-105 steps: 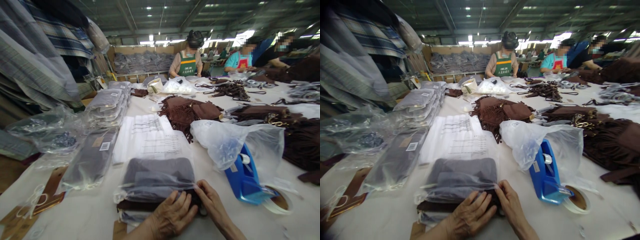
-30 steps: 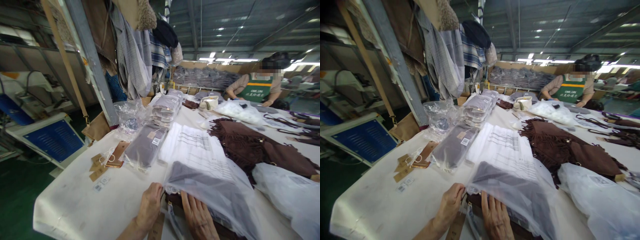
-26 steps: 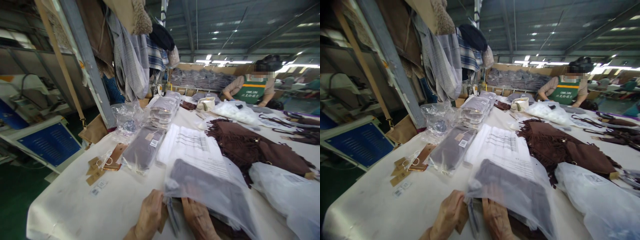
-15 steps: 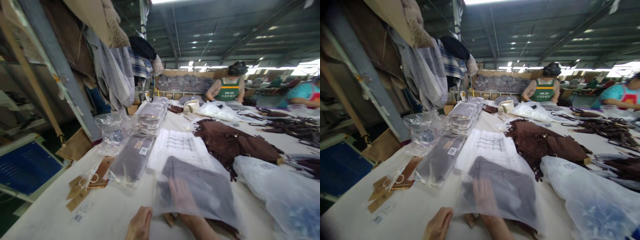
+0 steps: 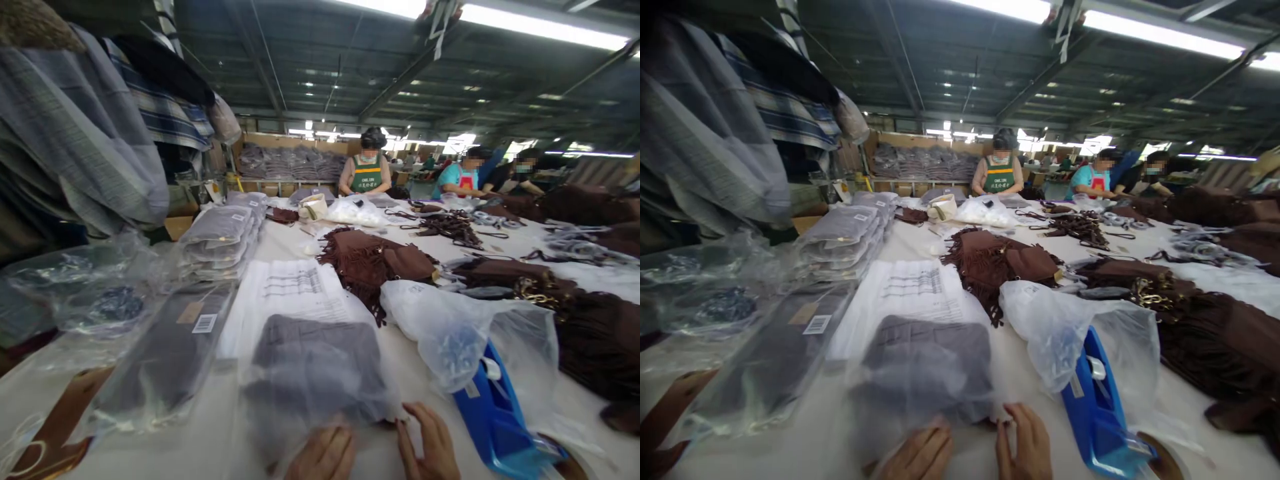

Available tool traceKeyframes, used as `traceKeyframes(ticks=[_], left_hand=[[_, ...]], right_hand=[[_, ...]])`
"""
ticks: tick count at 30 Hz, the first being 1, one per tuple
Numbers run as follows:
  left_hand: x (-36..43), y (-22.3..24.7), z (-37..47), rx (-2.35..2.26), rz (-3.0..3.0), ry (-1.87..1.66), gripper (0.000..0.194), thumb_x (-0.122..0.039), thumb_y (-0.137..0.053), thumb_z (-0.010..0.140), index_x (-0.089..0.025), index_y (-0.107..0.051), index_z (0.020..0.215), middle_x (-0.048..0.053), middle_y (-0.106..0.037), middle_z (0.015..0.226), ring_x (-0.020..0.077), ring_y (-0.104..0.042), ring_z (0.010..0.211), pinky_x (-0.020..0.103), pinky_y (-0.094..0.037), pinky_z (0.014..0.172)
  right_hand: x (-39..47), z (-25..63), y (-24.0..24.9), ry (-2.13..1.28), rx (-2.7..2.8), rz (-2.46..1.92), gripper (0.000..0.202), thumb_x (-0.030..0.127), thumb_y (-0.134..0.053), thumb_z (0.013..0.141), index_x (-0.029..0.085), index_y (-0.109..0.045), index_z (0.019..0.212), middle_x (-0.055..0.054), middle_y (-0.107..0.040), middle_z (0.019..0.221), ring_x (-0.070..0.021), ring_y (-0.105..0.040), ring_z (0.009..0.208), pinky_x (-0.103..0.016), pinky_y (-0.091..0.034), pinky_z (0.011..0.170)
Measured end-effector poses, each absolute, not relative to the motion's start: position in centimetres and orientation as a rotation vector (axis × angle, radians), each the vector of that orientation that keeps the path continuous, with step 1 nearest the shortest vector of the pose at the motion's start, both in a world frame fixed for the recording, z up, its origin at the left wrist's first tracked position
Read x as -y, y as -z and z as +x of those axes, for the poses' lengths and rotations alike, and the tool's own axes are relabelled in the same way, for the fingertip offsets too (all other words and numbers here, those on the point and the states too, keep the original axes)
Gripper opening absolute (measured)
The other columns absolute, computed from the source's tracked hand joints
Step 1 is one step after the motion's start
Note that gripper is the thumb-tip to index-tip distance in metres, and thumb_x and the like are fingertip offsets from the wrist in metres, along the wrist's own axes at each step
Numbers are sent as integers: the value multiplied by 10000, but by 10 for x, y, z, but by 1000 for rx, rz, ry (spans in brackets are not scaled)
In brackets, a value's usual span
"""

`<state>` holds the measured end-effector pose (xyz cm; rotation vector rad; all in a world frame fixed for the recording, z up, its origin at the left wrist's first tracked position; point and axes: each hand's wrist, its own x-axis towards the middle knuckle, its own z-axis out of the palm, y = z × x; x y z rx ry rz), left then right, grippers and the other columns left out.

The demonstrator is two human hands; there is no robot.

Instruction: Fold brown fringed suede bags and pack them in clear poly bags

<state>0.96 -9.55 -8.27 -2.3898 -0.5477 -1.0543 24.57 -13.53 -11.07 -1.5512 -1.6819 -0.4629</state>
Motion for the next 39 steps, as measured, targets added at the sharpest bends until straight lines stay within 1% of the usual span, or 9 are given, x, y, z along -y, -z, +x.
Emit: traceKeyframes(ticks=[3, 7, 11, 19, 22, 28, 33, 36, 39], left_hand=[[77, 83, 50, 513, -2502, 1013, 348, -114, -291, 936, -123, -606, 1086, 75, -660, 1099, 184, -608, 1047, 272, -511, 874], [64, 97, 87, 511, -2542, 986, 261, -219, -413, 911, -172, -580, 1106, 82, -594, 1211, 249, -498, 1193, 394, -478, 931], [60, 102, 106, 540, -2604, 946, 226, -226, -416, 905, -222, -587, 1054, 54, -611, 1173, 219, -529, 1130, 430, -443, 945], [63, 101, 114, 596, -2576, 1086, 291, -146, -312, 882, -179, -579, 771, 113, -651, 1020, 226, -560, 1028, 432, -355, 967], [66, 97, 118, 648, -2548, 1074, 331, -93, -258, 847, -157, -578, 799, 148, -654, 940, 254, -573, 991, 474, -347, 953], [69, 100, 125, 626, -2518, 963, 330, -78, -257, 838, -148, -579, 821, 173, -651, 1023, 256, -566, 1061, 498, -283, 1019], [57, 111, 119, 631, -2498, 867, 355, -194, -263, 932, -161, -604, 1026, 132, -641, 1110, 250, -561, 1098, 495, -311, 1022], [52, 110, 103, 476, -2503, 845, 314, -312, -390, 935, -212, -544, 1190, 103, -576, 1242, 272, -500, 1189, 486, -356, 1004], [51, 108, 87, 412, -2470, 861, 368, -323, -513, 897, -282, -478, 1261, 61, -529, 1313, 247, -482, 1215, 431, -394, 998]], right_hand=[[129, 263, 122, 191, 1464, -1735, 335, 383, -515, 802, 177, -575, 1060, -122, -681, 982, -261, -655, 902, -404, -563, 734], [121, 257, 121, 12, 1431, -1730, 313, 337, -480, 791, 189, -602, 1037, -92, -695, 975, -215, -676, 837, -343, -571, 714], [119, 252, 111, -187, 1413, -1682, 308, 311, -466, 797, 217, -623, 1045, -60, -700, 995, -176, -677, 843, -281, -558, 730], [113, 256, 97, -433, 1316, -1648, 252, 337, -435, 808, 216, -654, 842, -29, -705, 748, -157, -665, 638, -239, -535, 612], [115, 257, 96, -506, 1312, -1630, 244, 343, -438, 823, 216, -646, 832, -9, -686, 688, -144, -650, 591, -214, -520, 564], [120, 259, 102, -538, 1285, -1623, 278, 372, -423, 835, 205, -645, 859, -46, -709, 768, -155, -666, 640, -223, -532, 594], [122, 257, 102, -516, 1267, -1614, 272, 376, -445, 818, 196, -644, 861, -55, -707, 764, -156, -663, 619, -227, -535, 589], [124, 258, 103, -524, 1287, -1606, 237, 369, -481, 812, 208, -647, 861, -42, -710, 762, -153, -666, 630, -217, -534, 603], [125, 262, 110, -493, 1337, -1588, 213, 349, -496, 812, 218, -649, 882, -36, -713, 788, -152, -672, 679, -213, -532, 641]])
